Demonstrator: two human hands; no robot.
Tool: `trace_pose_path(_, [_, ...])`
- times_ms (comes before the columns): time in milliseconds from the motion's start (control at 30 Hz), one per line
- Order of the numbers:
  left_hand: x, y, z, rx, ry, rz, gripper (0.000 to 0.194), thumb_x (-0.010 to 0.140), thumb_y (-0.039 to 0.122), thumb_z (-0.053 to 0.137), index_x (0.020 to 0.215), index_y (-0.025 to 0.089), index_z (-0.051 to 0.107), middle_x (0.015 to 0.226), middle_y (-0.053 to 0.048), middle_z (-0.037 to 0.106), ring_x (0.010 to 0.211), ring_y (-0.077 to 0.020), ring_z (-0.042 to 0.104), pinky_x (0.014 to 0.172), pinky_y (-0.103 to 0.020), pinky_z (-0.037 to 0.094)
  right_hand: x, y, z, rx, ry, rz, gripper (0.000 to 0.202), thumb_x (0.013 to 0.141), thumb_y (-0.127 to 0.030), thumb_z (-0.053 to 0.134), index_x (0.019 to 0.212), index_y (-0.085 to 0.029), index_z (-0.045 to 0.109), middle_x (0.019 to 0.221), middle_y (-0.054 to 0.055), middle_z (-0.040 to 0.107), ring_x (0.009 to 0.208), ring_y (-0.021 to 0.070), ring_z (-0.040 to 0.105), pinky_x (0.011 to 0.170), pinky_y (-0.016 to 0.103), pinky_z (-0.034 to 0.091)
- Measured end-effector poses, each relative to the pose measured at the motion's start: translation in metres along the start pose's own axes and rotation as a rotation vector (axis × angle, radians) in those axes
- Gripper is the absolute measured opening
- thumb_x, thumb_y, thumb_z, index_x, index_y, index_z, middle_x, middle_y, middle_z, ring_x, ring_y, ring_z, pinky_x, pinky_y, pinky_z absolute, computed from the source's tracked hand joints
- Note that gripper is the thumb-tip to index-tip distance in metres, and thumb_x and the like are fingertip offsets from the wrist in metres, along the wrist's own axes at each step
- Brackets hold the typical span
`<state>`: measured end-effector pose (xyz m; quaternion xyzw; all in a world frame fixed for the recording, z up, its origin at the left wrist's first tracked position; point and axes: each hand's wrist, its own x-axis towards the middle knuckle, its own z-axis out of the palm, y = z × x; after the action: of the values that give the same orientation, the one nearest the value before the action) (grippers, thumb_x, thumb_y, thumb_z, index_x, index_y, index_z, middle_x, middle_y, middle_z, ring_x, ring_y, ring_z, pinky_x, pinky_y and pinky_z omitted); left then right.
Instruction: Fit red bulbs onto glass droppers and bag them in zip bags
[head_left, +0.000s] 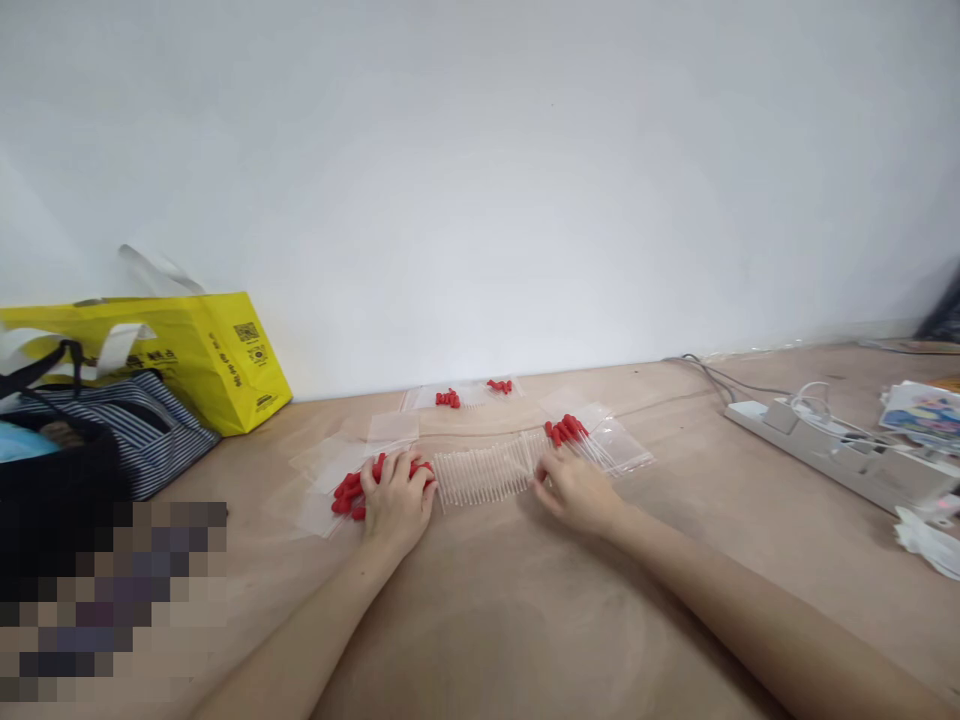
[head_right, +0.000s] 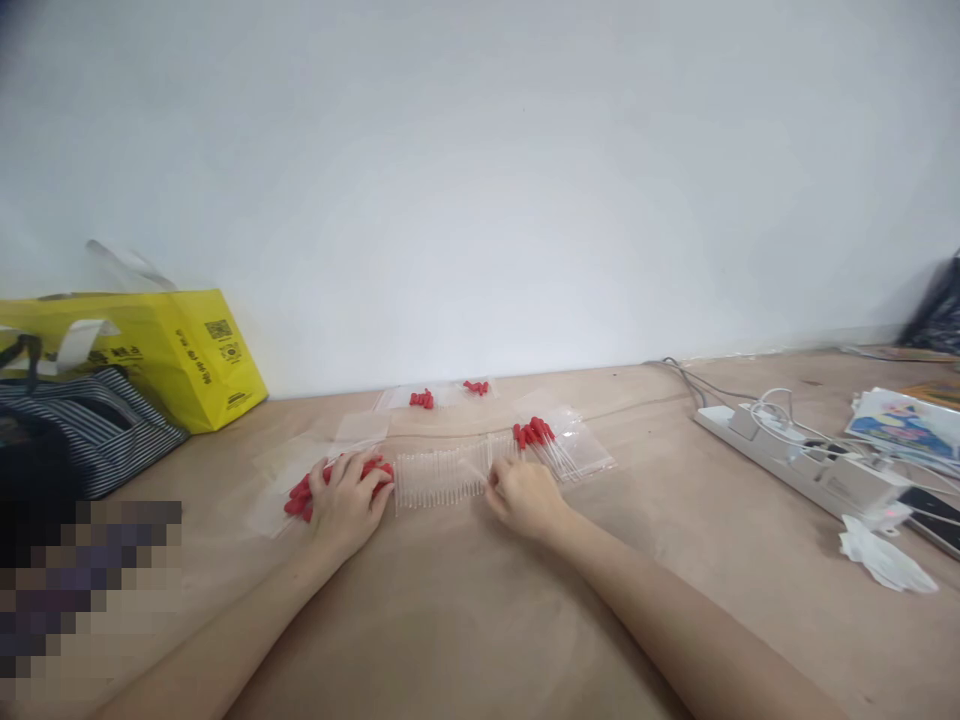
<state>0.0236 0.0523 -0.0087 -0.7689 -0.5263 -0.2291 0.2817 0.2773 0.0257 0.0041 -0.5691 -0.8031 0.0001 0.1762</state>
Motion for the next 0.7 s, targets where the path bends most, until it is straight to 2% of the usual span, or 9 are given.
trace_pose_path(100, [-0.001,0.002,0.001,-0.027,0.054,0.004,0.016,0.077,0.02,0.049,0.069,0.02,0.063,0.097,-0.007,0.062,0.098,-0.0261,0.048,0.092,-0.05,0.021,-0.008,-0.009,0.005,0.058,-0.076,-0.237,0.016,0.081,-0.03,0.045,0.083,-0.017,0.055,0.082,0.004,0.061,0.072,0.0131,0.055,0.059,0.022,0.031])
trace_pose_path(200, [-0.002,0.006,-0.003,-0.078,0.119,-0.027,0.017,0.078,0.022,0.049,0.069,0.021,0.063,0.096,-0.005,0.063,0.097,-0.0251,0.05,0.092,-0.048,0.023,-0.013,-0.011,0.009,0.08,-0.109,-0.329,0.016,0.08,-0.031,0.047,0.08,-0.017,0.055,0.078,0.002,0.06,0.068,0.0123,0.054,0.056,0.022,0.029])
trace_pose_path(333, [-0.006,0.011,-0.017,-0.177,0.164,-0.035,0.015,0.079,0.024,0.05,0.072,0.022,0.064,0.094,-0.004,0.064,0.097,-0.0243,0.05,0.091,-0.045,0.027,-0.014,-0.007,0.01,0.108,-0.111,-0.362,0.015,0.081,-0.031,0.047,0.081,-0.018,0.054,0.078,0.002,0.06,0.068,0.0125,0.054,0.056,0.022,0.028])
trace_pose_path(500, [-0.019,0.014,-0.032,-0.345,0.149,-0.063,0.015,0.078,0.026,0.05,0.071,0.022,0.064,0.086,-0.004,0.063,0.088,-0.0225,0.053,0.082,-0.04,0.036,-0.014,-0.003,0.01,0.142,-0.119,-0.353,0.014,0.082,-0.031,0.047,0.083,-0.018,0.053,0.081,0.002,0.059,0.071,0.0126,0.053,0.057,0.022,0.03])
trace_pose_path(600, [-0.027,0.012,-0.035,-0.484,0.09,0.014,0.016,0.079,0.025,0.048,0.075,0.022,0.064,0.085,-0.005,0.062,0.088,-0.0207,0.052,0.079,-0.037,0.038,-0.016,-0.002,0.009,0.14,-0.104,-0.352,0.013,0.081,-0.031,0.048,0.083,-0.018,0.053,0.081,0.002,0.058,0.071,0.0122,0.053,0.058,0.022,0.03])
trace_pose_path(700, [-0.032,0.01,-0.038,-0.6,-0.027,0.137,0.016,0.08,0.022,0.047,0.079,0.022,0.063,0.086,-0.004,0.06,0.088,-0.0191,0.051,0.079,-0.036,0.039,-0.018,-0.003,0.008,0.141,-0.074,-0.342,0.016,0.08,-0.033,0.05,0.085,-0.018,0.052,0.083,0.002,0.056,0.072,0.0122,0.052,0.059,0.022,0.031])
